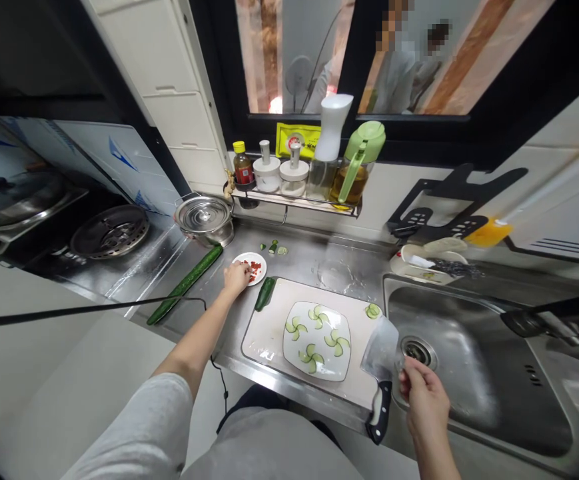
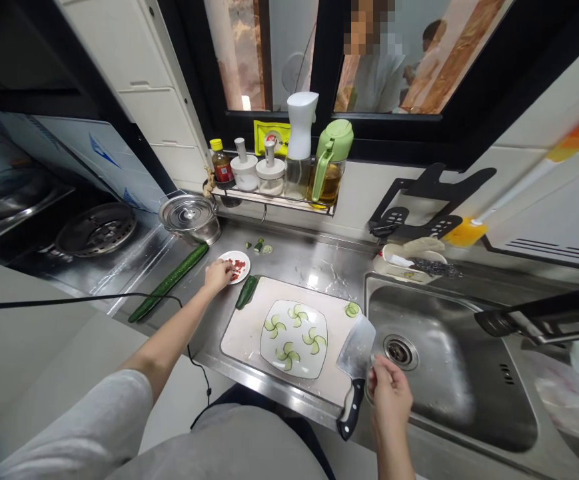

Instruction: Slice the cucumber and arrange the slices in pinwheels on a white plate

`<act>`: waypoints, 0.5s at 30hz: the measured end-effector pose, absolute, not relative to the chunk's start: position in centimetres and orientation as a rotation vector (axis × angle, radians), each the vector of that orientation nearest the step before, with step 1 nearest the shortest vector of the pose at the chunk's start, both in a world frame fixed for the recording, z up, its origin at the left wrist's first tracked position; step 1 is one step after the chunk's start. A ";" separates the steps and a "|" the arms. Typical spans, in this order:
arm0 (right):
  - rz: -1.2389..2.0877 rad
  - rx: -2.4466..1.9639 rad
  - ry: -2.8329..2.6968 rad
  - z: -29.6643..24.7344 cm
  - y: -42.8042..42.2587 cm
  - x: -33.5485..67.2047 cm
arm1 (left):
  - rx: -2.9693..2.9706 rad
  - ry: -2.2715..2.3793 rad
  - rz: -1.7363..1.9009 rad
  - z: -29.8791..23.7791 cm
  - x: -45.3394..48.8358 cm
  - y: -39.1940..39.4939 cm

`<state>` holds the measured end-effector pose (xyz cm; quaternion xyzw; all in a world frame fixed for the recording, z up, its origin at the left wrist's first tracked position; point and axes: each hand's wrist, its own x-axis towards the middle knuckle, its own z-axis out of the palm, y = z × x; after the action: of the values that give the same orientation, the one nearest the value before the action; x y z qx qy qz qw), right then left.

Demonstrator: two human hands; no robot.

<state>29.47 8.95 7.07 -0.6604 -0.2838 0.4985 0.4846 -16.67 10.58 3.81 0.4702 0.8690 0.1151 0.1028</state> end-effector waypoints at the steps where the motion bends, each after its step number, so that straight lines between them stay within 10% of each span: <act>1: 1.222 -1.613 -0.689 7.0 9.0 29.4 | 1.418 2.550 0.329 3.8 -16.4 10.9; 15: 1.219 -1.640 -0.694 6.8 9.1 29.1 | 1.357 2.598 0.268 2.6 -15.4 13.0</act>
<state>29.05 9.15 6.78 -0.6698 -0.2835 0.4981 0.4722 -15.36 12.96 2.59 0.4587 0.8784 0.0905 0.0992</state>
